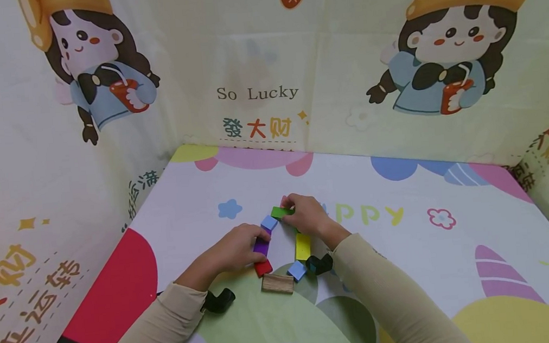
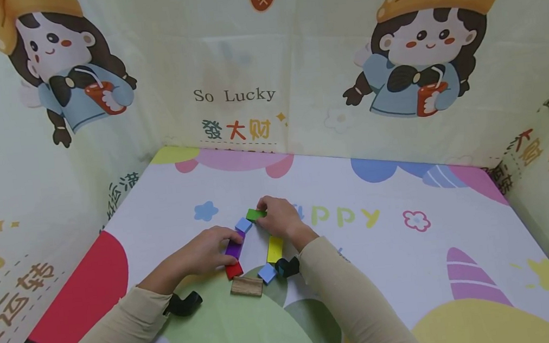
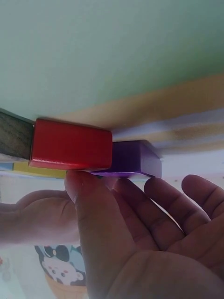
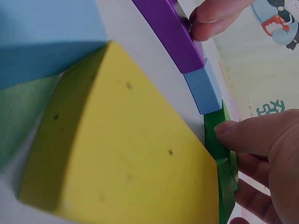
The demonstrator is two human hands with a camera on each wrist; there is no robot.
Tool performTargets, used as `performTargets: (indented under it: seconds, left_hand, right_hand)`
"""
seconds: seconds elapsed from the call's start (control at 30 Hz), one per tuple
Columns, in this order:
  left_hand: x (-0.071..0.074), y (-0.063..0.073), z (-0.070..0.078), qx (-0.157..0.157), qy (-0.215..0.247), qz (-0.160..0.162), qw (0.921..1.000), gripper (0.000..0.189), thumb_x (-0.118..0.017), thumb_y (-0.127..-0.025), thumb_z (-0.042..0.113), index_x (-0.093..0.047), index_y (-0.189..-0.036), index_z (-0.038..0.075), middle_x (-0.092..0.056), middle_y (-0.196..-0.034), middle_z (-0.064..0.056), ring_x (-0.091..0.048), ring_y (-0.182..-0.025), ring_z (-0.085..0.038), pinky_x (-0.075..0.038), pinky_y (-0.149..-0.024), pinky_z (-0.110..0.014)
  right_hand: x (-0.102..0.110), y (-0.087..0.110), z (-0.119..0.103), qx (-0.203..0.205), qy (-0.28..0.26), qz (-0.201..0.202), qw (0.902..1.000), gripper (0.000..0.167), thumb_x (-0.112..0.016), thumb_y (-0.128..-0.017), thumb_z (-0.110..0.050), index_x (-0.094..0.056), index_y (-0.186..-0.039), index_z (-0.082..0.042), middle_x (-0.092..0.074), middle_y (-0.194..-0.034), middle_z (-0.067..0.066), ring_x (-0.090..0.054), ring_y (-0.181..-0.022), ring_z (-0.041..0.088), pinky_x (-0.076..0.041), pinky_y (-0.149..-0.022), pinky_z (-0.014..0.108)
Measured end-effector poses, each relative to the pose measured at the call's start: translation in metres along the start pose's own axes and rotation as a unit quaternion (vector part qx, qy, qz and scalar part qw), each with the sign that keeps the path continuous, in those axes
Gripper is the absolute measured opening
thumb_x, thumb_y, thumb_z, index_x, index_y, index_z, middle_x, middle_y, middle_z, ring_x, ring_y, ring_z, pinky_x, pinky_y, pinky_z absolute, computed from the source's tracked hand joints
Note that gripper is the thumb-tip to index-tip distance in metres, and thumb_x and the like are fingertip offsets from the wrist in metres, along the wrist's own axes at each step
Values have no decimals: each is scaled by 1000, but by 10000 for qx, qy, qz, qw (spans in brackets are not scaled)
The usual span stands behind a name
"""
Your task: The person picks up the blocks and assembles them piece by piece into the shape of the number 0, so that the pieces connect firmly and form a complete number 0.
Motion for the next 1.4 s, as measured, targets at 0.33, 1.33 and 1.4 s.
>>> performTargets:
  seconds: [0.33, 1.33, 1.4]
  left_hand:
    - [-1, 0, 2, -110, 10, -2, 9999, 35, -81, -84, 11, -69, -117, 6, -64, -122, -8, -55, -114, -26, -50, -94, -42]
    - [0, 3, 0, -2, -185, -12, 9998, 37, -80, -86, 12, -68, -121, 7, -61, -127, -10, -52, -121, -29, -48, -98, -44]
    - [0, 3, 0, 14, -192, -7, 9998, 36, -80, -86, 12, -68, -121, 7, -61, -127, -10, -52, -121, -30, -48, -98, -45]
  right_hand:
    - [1, 2, 2, 2, -187, -15, 9998, 32, -70, -94, -22, -61, -122, -9, -64, -124, 9, -58, -109, 27, -50, -96, 40]
    - [28, 42, 23, -7, -429, 216, 9988, 44, -64, -97, -27, -56, -135, -7, -60, -131, 9, -56, -116, 28, -51, -95, 44]
    - [27, 44, 23, -17, -437, 193, 9989, 45, -65, -96, -27, -56, -136, -8, -60, -131, 8, -55, -116, 27, -51, -95, 44]
Point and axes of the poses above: each hand's wrist, its own y-axis away from the middle knuckle, its own x-axis out of the back of the hand, z = x × y, the point moved 10 cm from there along -y, towards the middle knuckle
